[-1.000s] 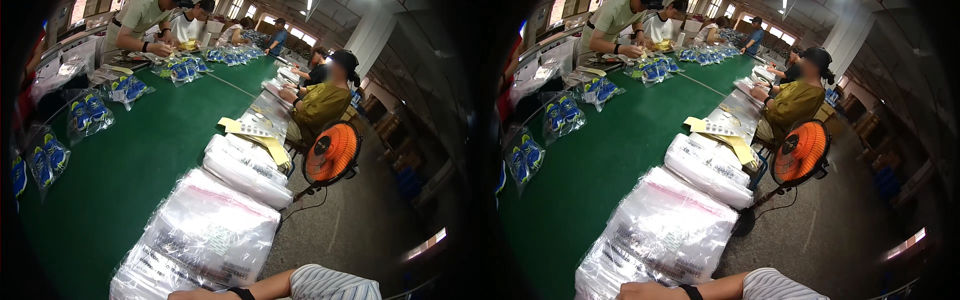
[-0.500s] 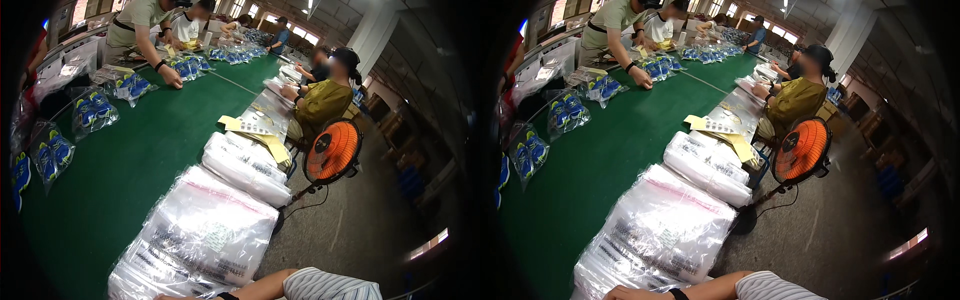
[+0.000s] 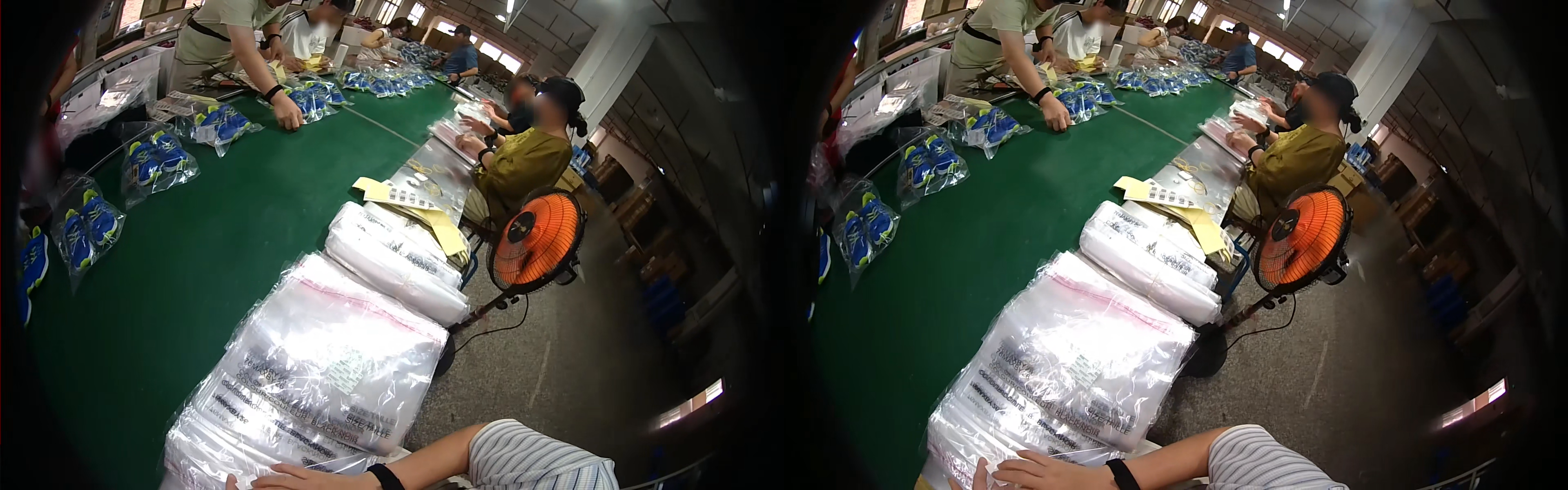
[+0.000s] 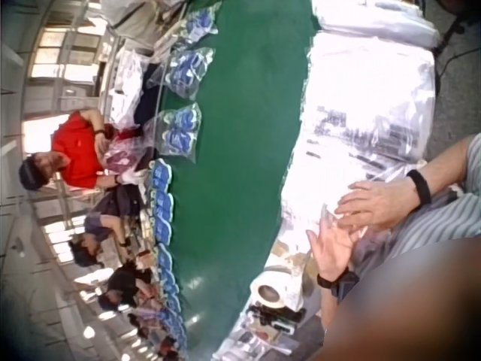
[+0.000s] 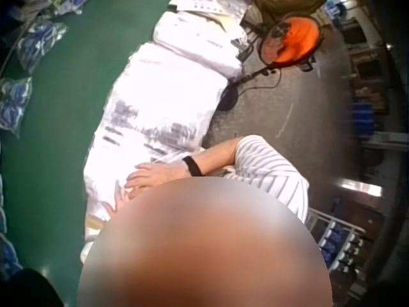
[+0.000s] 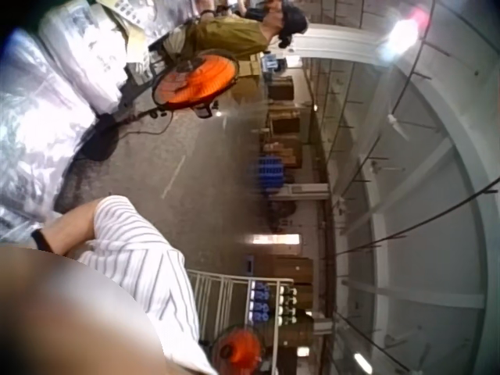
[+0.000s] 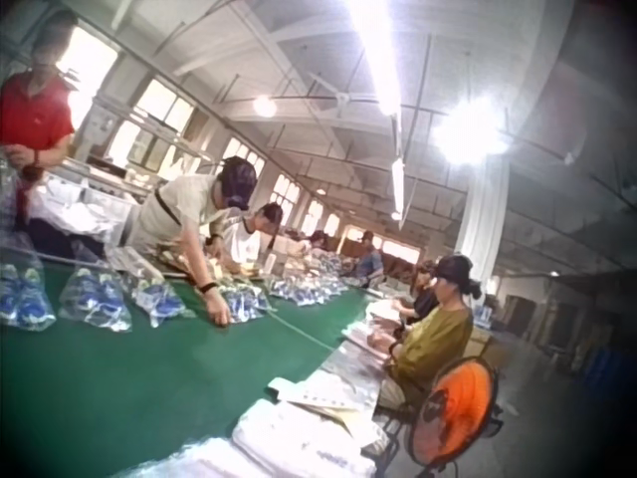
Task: The person applies adhesive labels to a stack of clear plastic bags on a factory table. They peel individual labels from a roll and press them onto the bags, then move the labeled bags to a growing pile. Other workers are visible in the background handling shoes.
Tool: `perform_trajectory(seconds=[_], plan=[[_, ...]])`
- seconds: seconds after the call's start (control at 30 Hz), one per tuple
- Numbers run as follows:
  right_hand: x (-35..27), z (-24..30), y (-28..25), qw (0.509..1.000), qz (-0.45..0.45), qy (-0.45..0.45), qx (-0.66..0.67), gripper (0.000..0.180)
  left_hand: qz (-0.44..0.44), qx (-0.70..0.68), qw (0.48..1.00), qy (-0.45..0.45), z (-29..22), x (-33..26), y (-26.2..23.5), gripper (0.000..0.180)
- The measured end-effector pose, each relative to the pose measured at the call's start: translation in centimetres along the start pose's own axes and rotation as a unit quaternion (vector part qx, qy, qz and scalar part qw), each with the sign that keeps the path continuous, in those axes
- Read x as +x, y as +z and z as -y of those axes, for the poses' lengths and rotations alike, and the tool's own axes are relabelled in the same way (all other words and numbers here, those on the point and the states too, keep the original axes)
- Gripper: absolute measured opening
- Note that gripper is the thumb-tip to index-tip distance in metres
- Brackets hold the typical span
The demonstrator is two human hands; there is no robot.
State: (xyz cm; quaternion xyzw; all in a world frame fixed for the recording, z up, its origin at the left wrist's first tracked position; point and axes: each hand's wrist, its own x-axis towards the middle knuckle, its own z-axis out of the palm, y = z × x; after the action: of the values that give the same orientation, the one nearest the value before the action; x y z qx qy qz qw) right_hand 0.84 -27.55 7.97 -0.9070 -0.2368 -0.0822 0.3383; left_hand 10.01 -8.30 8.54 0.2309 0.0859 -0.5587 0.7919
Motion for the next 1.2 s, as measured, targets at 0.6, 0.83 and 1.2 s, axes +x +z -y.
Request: perform_trajectory(seconds=[0.6, 0.83, 1.2], plan=[[-0.8, -3.5, 0.6, 0.894, -0.179, 0.283, 0.299, 0.014, -0.234, 0.611, 0.702, 0.281, 8.8, -2.9, -5.0, 0.048], [-14.4, -9.2, -10.7, 0.787, -0.297, 0.486, -0.237, 0.014, -0.174, 0.697, 0.544, 0.434, 9.7, -7.5, -2.4, 0.034], [-2.2, 1.8, 1.0, 0.993, -0.033, 0.092, 0.07, 0.019, -0.384, 0.398, 0.78, 0.294, 8.9, -8.0, -7.3, 0.012]])
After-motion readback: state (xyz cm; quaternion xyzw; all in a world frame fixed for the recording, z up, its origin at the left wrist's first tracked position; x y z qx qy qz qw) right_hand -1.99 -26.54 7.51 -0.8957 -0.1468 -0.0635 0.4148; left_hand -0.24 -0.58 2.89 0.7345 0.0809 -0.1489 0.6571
